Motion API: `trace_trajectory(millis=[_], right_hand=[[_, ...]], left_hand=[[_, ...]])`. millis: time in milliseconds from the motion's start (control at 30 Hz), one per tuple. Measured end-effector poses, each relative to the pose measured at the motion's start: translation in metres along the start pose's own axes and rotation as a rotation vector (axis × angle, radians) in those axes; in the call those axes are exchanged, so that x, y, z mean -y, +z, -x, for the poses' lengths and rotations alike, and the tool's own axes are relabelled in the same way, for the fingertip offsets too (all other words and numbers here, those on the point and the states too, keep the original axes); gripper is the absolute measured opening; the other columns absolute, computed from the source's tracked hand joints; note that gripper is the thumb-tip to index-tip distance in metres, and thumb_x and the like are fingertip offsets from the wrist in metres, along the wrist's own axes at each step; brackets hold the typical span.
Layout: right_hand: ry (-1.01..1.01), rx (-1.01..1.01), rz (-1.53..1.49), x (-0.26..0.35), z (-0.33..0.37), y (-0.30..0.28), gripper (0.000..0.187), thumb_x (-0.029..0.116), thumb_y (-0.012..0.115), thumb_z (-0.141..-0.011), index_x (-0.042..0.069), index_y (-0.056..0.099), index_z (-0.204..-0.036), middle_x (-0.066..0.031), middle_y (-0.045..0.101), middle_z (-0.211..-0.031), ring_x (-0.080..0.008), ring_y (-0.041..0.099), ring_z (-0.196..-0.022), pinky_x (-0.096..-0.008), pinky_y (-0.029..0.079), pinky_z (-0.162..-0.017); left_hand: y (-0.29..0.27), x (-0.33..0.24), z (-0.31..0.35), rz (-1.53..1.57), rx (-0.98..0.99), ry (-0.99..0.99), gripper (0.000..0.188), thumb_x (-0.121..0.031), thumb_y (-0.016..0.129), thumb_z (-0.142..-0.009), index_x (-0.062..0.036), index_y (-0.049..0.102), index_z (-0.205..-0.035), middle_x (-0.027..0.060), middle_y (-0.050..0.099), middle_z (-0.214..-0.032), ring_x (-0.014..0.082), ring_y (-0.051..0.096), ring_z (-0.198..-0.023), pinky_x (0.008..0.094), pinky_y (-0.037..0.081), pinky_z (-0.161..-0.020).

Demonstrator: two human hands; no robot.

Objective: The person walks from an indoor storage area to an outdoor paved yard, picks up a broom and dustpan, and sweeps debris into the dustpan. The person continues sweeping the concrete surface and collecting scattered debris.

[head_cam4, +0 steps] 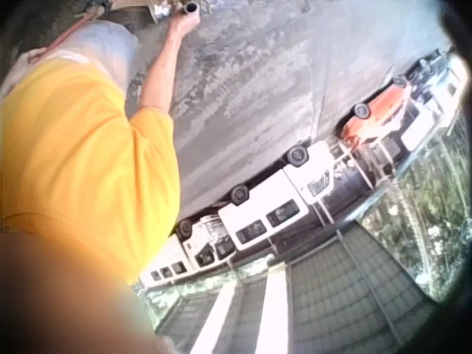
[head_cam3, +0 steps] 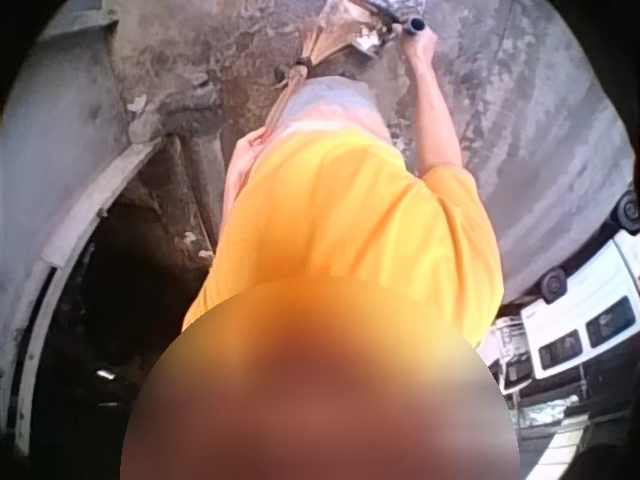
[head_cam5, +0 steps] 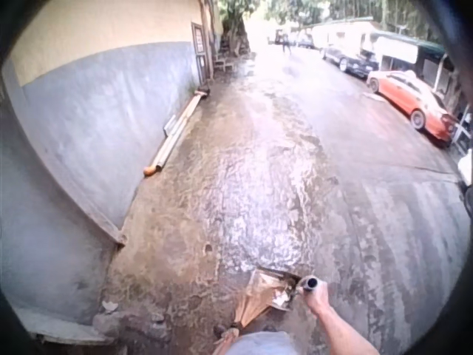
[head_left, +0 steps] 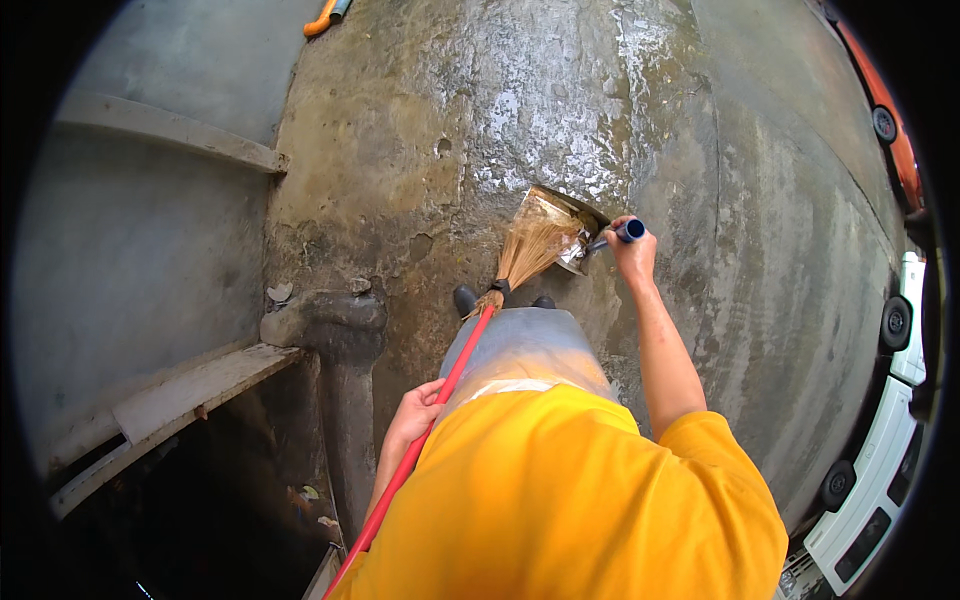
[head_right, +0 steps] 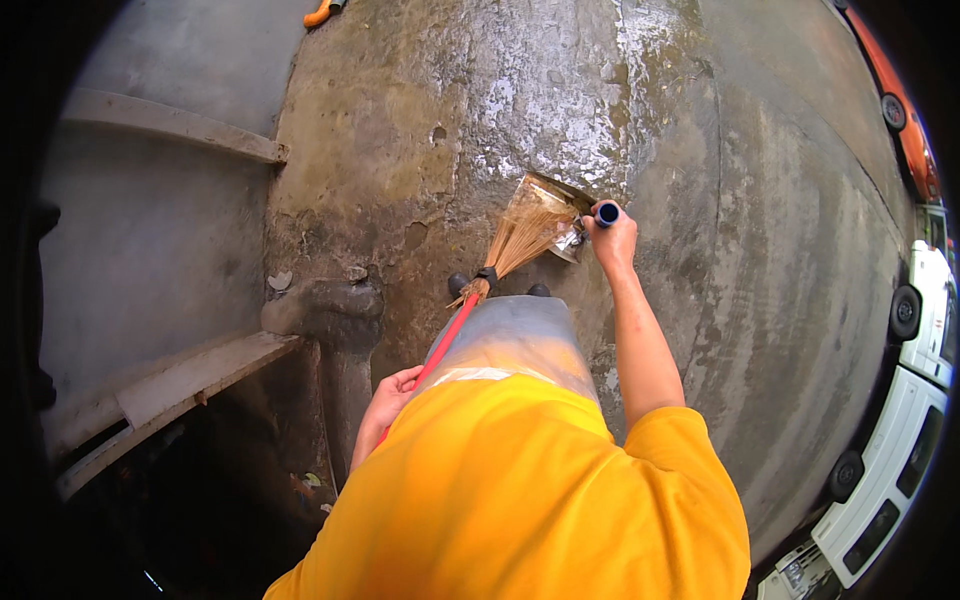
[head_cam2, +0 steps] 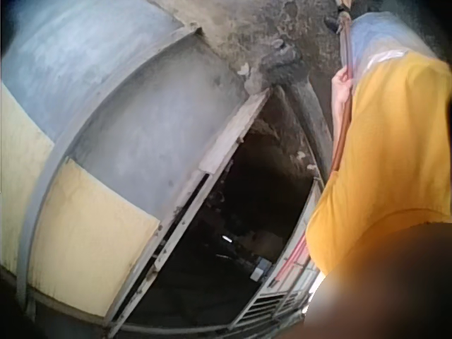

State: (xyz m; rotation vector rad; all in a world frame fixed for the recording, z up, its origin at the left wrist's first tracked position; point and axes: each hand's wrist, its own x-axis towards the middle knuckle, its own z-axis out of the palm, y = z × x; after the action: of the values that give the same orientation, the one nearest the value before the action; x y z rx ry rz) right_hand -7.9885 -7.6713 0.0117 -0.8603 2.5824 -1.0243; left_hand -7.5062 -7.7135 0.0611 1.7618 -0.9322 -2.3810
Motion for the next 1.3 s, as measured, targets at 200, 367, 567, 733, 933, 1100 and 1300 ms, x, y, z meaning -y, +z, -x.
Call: trace_trajectory(millis=[200, 367, 567, 733, 933, 1100, 1300], right_hand=[[0.025, -0.014, -0.025, -0.026, 0.001, -0.023, 0.022, 0.018, 0.078, -0.073, 0.007, 0.068, -0.089, -0.0117, 0.071, -0.081, -0.0234, 0.068, -0.074, -0.0360, 0.053, -0.069], [-0.019, -0.017, 0.006, -0.016, 0.007, -0.017, 0.026, 0.025, 0.078, -0.073, 0.010, 0.064, -0.087, -0.0145, 0.069, -0.082, -0.0368, 0.066, -0.077, -0.0434, 0.052, -0.066], [-0.033, -0.010, -0.151, -0.028, 0.020, -0.033, 0.022, 0.010, 0.081, -0.070, 0.009, 0.068, -0.088, -0.0096, 0.070, -0.079, -0.0164, 0.063, -0.067, -0.0320, 0.052, -0.069], [-0.026, 0.076, -0.408, -0.043, 0.028, -0.098, 0.020, 0.004, 0.075, -0.077, 0.004, 0.068, -0.096, -0.0020, 0.067, -0.086, -0.0095, 0.060, -0.078, -0.0243, 0.049, -0.074], [-0.092, 0.162, -0.389, -0.038, 0.044, -0.091, 0.020, -0.001, 0.072, -0.077, 0.002, 0.068, -0.096, -0.0026, 0.068, -0.090, -0.0100, 0.061, -0.082, -0.0251, 0.050, -0.077], [-0.093, 0.248, -0.305, -0.003, 0.066, -0.048, 0.020, 0.000, 0.073, -0.074, 0.003, 0.068, -0.094, -0.0033, 0.069, -0.082, -0.0096, 0.062, -0.076, -0.0264, 0.051, -0.073], [-0.115, 0.307, -0.140, 0.013, 0.081, -0.013, 0.019, 0.004, 0.074, -0.076, 0.004, 0.068, -0.094, -0.0041, 0.069, -0.080, -0.0105, 0.061, -0.075, -0.0264, 0.050, -0.071]], left_hand=[[0.042, -0.066, 0.069, -0.251, -0.034, 0.036, 0.060, 0.007, 0.059, -0.084, 0.0022, 0.042, -0.141, 0.0073, 0.062, -0.085, 0.0081, 0.051, -0.044, 0.0227, 0.037, -0.037], [0.046, -0.031, 0.004, -0.174, -0.094, 0.100, 0.063, 0.008, 0.058, -0.082, 0.0033, 0.039, -0.142, 0.0043, 0.058, -0.077, 0.0083, 0.049, -0.043, 0.0234, 0.037, -0.036], [0.074, 0.035, 0.039, -0.026, 0.016, -0.014, 0.061, 0.008, 0.060, -0.082, 0.0032, 0.040, -0.140, 0.0091, 0.063, -0.082, 0.0099, 0.051, -0.043, 0.0237, 0.037, -0.037], [0.069, 0.047, 0.139, 0.216, -0.083, 0.086, 0.062, 0.008, 0.060, -0.083, 0.0030, 0.038, -0.141, 0.0129, 0.065, -0.084, 0.0109, 0.053, -0.044, 0.0234, 0.038, -0.036], [0.016, 0.085, 0.166, 0.492, -0.350, 0.229, 0.053, 0.006, 0.053, -0.087, 0.0017, 0.041, -0.139, 0.0152, 0.061, -0.085, 0.0101, 0.049, -0.044, 0.0226, 0.036, -0.035], [0.000, 0.157, 0.103, 0.641, -0.432, 0.234, 0.050, 0.002, 0.055, -0.088, -0.0006, 0.043, -0.137, 0.0130, 0.061, -0.083, 0.0093, 0.045, -0.043, 0.0224, 0.036, -0.035], [0.058, 0.172, 0.135, 0.430, -0.123, 0.070, 0.057, 0.005, 0.058, -0.087, 0.0031, 0.040, -0.141, 0.0129, 0.064, -0.083, 0.0117, 0.053, -0.046, 0.0245, 0.039, -0.038]])
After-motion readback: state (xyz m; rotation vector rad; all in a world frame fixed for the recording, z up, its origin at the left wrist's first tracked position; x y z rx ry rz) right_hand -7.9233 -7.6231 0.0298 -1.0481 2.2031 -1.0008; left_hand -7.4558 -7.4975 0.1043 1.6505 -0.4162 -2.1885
